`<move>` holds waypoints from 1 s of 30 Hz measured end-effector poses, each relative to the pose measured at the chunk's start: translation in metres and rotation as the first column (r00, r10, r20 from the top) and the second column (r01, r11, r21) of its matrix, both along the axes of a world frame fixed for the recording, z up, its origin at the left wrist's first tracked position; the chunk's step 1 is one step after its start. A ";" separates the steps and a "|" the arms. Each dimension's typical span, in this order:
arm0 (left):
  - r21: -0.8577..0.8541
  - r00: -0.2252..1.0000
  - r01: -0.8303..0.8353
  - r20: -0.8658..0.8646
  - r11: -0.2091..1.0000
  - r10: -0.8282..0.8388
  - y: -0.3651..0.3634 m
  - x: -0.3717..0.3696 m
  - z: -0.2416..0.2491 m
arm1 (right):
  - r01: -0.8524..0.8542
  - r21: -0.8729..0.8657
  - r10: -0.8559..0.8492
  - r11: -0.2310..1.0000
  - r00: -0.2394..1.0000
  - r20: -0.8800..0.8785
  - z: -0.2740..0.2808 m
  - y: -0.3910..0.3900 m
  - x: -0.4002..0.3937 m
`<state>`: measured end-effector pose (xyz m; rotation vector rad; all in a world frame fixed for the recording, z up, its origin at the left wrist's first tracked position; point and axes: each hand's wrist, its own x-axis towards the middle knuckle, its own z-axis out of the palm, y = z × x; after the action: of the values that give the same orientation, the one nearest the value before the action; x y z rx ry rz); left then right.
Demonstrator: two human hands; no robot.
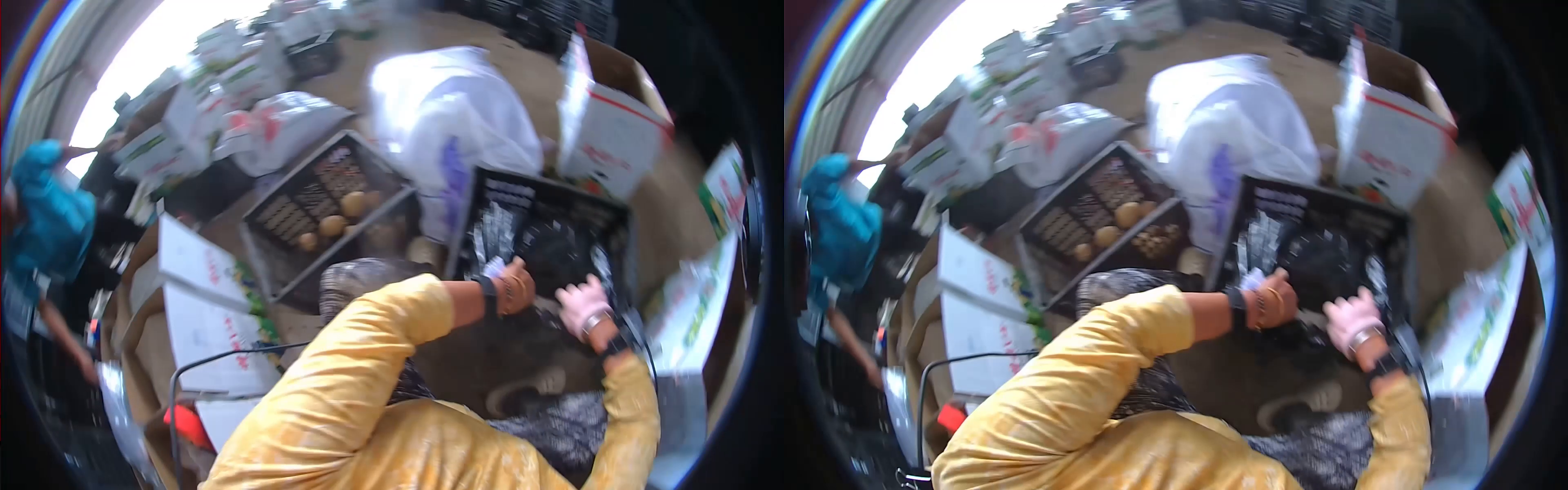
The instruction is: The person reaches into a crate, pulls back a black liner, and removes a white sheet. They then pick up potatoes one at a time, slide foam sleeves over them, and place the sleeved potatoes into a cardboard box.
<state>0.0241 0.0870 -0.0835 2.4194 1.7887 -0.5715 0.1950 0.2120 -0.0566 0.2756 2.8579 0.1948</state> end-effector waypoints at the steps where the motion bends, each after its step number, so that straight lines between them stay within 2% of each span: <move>1: -0.152 0.997 0.014 -0.067 0.988 -0.024 0.015 -0.012 -0.040 | 0.094 0.034 -0.097 0.995 0.989 0.112 0.010 0.003 0.003; 3: -0.105 0.979 0.112 -0.160 0.988 -0.128 -0.016 -0.028 -0.011 | 0.240 0.152 -0.279 0.959 0.900 0.334 0.029 0.011 0.004; 5: -0.191 0.985 -0.005 -0.170 0.982 -0.028 -0.019 -0.043 -0.024 | 0.284 0.241 -0.364 0.928 0.827 0.428 0.022 0.029 0.023; 6: -0.294 0.974 -0.126 -0.218 0.948 0.062 -0.032 -0.052 -0.013 | 0.300 0.267 -0.394 0.916 0.800 0.453 0.015 0.038 0.034; 8: -0.002 0.996 0.006 -0.091 1.000 -0.006 -0.068 -0.077 -0.021 | 0.314 0.362 -0.462 0.878 0.755 0.466 0.004 0.054 0.055; 9: 0.062 0.999 -0.020 -0.050 0.998 0.023 -0.081 -0.074 0.009 | 0.308 0.429 -0.500 0.849 0.730 0.466 0.000 0.063 0.066; 10: 0.202 0.998 -0.059 -0.006 0.978 0.061 -0.091 -0.069 0.025 | 0.375 0.410 -0.529 0.832 0.760 0.377 -0.011 0.071 0.080; 12: 0.071 0.993 -0.080 0.091 0.994 0.074 -0.105 -0.059 0.082 | 0.494 0.336 -0.571 0.802 0.799 0.188 -0.034 0.090 0.107; 13: 0.071 0.981 -0.075 0.184 0.995 0.061 -0.111 -0.065 0.081 | 0.429 0.400 -0.482 0.810 0.875 0.037 -0.028 0.084 0.109; 14: 0.086 0.919 -0.061 0.394 0.994 0.023 -0.122 -0.075 0.061 | 0.451 0.424 -0.491 0.785 0.871 -0.017 -0.011 0.076 0.105; 15: -0.104 0.484 -0.051 0.867 0.993 0.116 -0.123 -0.094 0.025 | 0.474 0.445 -0.498 0.760 0.864 -0.071 0.006 0.068 0.101; 16: -0.401 -0.184 0.150 0.887 0.904 0.424 -0.124 -0.097 0.001 | 0.499 0.462 -0.503 0.733 0.855 -0.125 0.023 0.061 0.097; 17: -0.444 -0.332 0.259 0.794 0.858 0.510 -0.129 -0.094 -0.010 | 0.435 0.431 -0.275 0.791 0.882 -0.384 0.023 0.056 0.100; 18: -0.222 0.193 0.052 0.959 0.974 0.208 -0.130 -0.079 0.011 | 0.337 0.341 -0.151 0.878 0.870 -0.470 0.027 0.045 0.092; 19: 0.087 0.702 -0.024 0.710 0.996 -0.045 -0.132 -0.064 0.034 | 0.143 0.157 -0.032 0.977 0.830 -0.557 0.031 0.029 0.076; 20: 0.121 0.862 -0.023 0.506 0.992 -0.042 -0.131 -0.043 0.063 | -0.131 0.044 0.126 0.990 0.731 -0.671 0.039 0.009 0.059; 21: 0.156 0.963 -0.026 0.269 0.987 -0.017 -0.131 -0.031 0.080 | -0.248 -0.070 0.154 0.966 0.773 -0.615 0.030 -0.006 0.041; 22: 0.155 0.961 -0.020 0.274 0.988 -0.024 -0.135 -0.028 0.091 | -0.396 -0.138 0.233 0.908 0.749 -0.621 0.031 -0.030 0.022; 24: 0.232 0.964 -0.055 0.266 0.971 -0.009 -0.136 -0.031 0.100 | -0.450 -0.141 0.353 0.882 0.827 -0.437 0.009 -0.053 -0.009; 25: 0.211 0.973 -0.031 0.231 0.977 -0.019 -0.138 -0.035 0.103 | -0.350 -0.094 0.328 0.932 0.925 -0.192 0.012 -0.049 -0.013; 26: 0.208 0.974 -0.025 0.226 0.978 -0.024 -0.137 -0.039 0.106 | -0.257 -0.024 0.258 0.966 0.964 0.061 0.016 -0.041 -0.018; 27: 0.206 0.964 -0.039 0.266 0.978 -0.018 -0.139 -0.042 0.107 | -0.134 0.125 0.105 0.983 0.971 0.216 0.013 -0.021 -0.017; 28: 0.204 0.951 -0.053 0.308 0.977 -0.013 -0.140 -0.044 0.108 | 0.136 0.174 -0.107 0.975 0.980 -0.167 -0.087 0.054 0.007; 29: 0.215 0.949 -0.029 0.313 0.976 -0.041 -0.141 -0.050 0.110 | 0.265 0.284 -0.236 0.921 0.963 -0.133 -0.036 0.070 0.032; 30: 0.217 0.948 -0.021 0.314 0.976 -0.049 -0.140 -0.056 0.115 | 0.412 0.347 -0.392 0.843 0.911 -0.129 -0.009 0.090 0.054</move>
<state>-0.0316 -0.0530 0.0317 2.4824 1.7747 0.0230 0.2491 0.3022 -0.0656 0.9588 2.7120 0.6459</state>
